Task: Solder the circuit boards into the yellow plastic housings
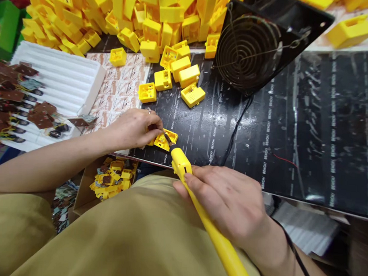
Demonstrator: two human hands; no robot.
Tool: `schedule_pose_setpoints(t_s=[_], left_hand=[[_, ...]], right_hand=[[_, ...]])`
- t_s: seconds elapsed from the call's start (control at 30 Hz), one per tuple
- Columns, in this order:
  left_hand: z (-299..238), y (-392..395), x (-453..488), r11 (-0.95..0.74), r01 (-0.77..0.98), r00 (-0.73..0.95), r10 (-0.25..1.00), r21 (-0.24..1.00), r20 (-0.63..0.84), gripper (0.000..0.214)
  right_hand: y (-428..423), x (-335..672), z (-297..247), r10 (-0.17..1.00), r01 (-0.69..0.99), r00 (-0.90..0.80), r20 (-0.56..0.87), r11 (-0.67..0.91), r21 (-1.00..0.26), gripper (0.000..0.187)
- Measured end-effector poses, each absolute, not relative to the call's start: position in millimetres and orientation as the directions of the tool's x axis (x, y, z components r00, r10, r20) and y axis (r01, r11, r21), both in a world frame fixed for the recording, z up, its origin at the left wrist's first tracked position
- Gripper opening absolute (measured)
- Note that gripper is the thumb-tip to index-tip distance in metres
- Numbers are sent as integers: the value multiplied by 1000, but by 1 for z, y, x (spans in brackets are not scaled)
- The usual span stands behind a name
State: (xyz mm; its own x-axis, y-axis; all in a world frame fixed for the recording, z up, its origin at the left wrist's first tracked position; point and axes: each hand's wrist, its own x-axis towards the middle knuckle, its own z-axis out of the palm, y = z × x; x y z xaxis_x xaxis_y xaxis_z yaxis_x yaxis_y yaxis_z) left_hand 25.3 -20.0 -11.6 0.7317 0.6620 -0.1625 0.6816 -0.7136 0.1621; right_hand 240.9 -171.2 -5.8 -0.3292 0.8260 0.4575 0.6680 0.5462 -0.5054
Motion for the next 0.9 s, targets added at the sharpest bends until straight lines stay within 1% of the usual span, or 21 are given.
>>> schedule_pose_setpoints(t_s=[0.1,0.17,0.2,0.27,0.33,0.37,0.47,0.5,0.6,0.7,0.8,0.87,0.9], left_hand=[[-10,-21,28,-687,712,701,677,149,-224,23],[-9,-21,30,-672,726,683,682,145,-260,24],[-9,-21,30,-668,730,679,683,145,-270,24],[-9,-20,30,-666,731,678,684,149,-271,25],[-9,-20,29,-672,723,687,680,157,-256,24],[-9,-20,28,-678,717,695,676,163,-243,24],[-10,-19,26,-698,694,720,666,178,-194,22],[-11,-20,26,-701,691,723,666,176,-184,21],[-13,-21,27,-702,695,718,670,154,-190,20],[-8,-20,27,-697,700,712,664,154,-227,22],[4,-13,22,-660,719,695,679,215,-237,28],[11,-9,16,-643,711,698,693,283,-181,35],[12,-8,13,-661,681,723,675,315,-147,38]], right_hand=[[-171,251,-2,814,690,-362,454,561,-456,4],[-171,259,-4,821,698,-355,448,551,-457,5],[-172,262,-7,831,701,-326,451,533,-475,6],[-176,266,-15,864,717,-208,458,453,-529,15],[-179,270,-23,875,740,-108,471,387,-550,31],[-180,272,-27,873,743,-110,475,390,-544,39],[-182,282,-37,862,737,-207,463,449,-506,61],[-182,285,-39,861,741,-216,461,452,-496,64],[-182,290,-42,864,787,-170,474,409,-462,61],[-180,291,-42,844,784,-192,500,439,-439,64],[-176,293,-42,818,774,-207,537,472,-422,70],[-174,297,-41,832,766,-190,521,458,-451,67],[-174,300,-41,841,750,-203,502,464,-473,67]])
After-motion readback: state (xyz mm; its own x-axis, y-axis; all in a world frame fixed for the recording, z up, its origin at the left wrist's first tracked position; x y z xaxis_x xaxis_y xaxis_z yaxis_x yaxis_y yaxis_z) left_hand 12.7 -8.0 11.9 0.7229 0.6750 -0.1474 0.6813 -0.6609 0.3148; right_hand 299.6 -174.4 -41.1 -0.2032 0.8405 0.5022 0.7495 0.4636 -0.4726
